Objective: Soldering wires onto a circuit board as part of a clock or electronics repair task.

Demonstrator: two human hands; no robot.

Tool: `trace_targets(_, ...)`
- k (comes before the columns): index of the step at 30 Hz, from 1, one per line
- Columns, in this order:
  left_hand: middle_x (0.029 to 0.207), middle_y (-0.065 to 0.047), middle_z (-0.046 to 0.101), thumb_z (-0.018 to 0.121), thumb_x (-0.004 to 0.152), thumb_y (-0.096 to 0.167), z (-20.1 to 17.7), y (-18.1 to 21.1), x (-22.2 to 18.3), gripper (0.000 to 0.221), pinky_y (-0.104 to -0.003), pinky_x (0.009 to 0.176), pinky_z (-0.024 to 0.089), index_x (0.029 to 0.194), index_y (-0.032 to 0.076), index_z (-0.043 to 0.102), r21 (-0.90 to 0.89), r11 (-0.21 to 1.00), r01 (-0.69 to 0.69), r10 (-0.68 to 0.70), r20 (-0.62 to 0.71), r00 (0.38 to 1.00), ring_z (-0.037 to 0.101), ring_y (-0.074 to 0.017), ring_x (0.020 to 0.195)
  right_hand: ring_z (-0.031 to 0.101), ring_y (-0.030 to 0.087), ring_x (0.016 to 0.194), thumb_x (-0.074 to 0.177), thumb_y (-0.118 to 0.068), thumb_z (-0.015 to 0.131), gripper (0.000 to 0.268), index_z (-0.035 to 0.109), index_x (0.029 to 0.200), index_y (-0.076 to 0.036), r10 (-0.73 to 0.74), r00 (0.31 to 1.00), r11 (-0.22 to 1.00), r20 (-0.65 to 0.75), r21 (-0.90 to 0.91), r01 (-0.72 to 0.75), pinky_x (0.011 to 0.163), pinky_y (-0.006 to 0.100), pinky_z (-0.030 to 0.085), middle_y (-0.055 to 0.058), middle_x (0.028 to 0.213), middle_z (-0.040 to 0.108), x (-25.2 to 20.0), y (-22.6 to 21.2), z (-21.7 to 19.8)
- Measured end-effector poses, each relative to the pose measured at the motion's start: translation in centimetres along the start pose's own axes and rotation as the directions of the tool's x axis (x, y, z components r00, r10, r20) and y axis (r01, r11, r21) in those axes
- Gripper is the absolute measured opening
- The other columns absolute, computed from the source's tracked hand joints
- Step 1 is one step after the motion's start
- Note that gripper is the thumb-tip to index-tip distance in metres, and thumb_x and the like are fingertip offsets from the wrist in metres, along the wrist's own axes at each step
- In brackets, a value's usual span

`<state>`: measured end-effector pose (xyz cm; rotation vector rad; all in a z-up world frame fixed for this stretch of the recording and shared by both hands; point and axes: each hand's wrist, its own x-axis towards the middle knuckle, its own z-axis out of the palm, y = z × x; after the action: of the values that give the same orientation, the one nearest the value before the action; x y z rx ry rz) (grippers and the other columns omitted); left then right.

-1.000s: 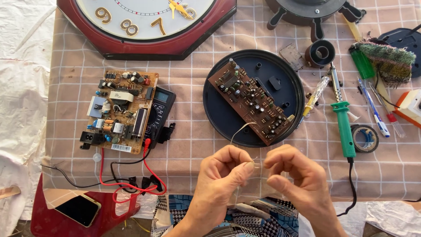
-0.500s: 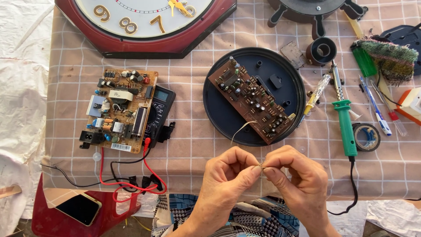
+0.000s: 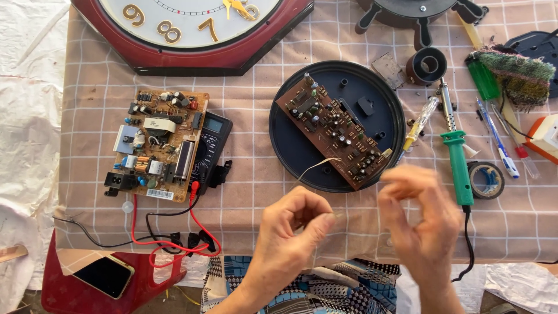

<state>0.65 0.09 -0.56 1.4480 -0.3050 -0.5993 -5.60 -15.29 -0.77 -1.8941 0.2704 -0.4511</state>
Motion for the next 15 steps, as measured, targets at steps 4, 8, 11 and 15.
trace_targets(4,0.068,-0.001,0.052,0.06,0.077,0.001,-0.7,1.1,0.3,0.007,-0.017,0.05,0.039,0.072,0.006,0.057,0.021,0.999,-0.05,0.053,-0.136,0.989,0.045,-0.0068,0.058,0.055,0.021,0.088,0.074,-0.032,0.059,0.059,0.045,0.121,0.0,-0.094,0.992,0.76,0.084,-0.637,0.126,0.076,0.036,0.045,0.015,0.119,0.051,1.3,1.8,-1.3)
trace_targets(8,0.071,-0.003,0.051,0.056,0.078,0.0,-1.3,2.9,0.6,0.005,-0.017,0.054,0.042,0.075,0.002,0.057,0.094,0.983,-0.161,0.178,-0.227,0.958,0.047,-0.0085,0.063,0.057,0.016,0.083,0.068,-0.016,0.07,0.058,0.049,0.119,0.0,-0.113,0.991,0.786,0.073,-0.603,0.134,0.076,0.028,0.048,0.007,0.104,0.061,0.5,2.2,-0.1)
trace_targets(11,0.069,0.0,0.054,0.06,0.077,0.007,-1.8,2.5,1.5,0.004,-0.018,0.051,0.039,0.073,0.007,0.06,0.245,0.966,-0.08,0.129,-0.194,0.973,0.047,-0.0064,0.059,0.055,0.013,0.076,0.071,-0.022,0.068,0.049,0.052,0.115,-0.005,-0.123,0.99,0.804,0.071,-0.578,0.142,0.071,0.026,0.047,0.008,0.105,0.058,0.0,2.0,0.8)
trace_targets(15,0.069,0.0,0.056,0.063,0.076,0.005,-2.0,1.0,2.5,0.004,-0.016,0.051,0.041,0.074,0.007,0.06,0.128,0.99,0.056,-0.042,-0.112,0.993,0.048,-0.0057,0.059,0.053,0.014,0.061,0.079,-0.014,0.062,0.027,0.06,0.101,0.002,-0.132,0.984,0.888,-0.12,-0.455,0.063,0.058,0.024,0.044,0.014,0.094,0.059,-0.4,1.5,1.1)
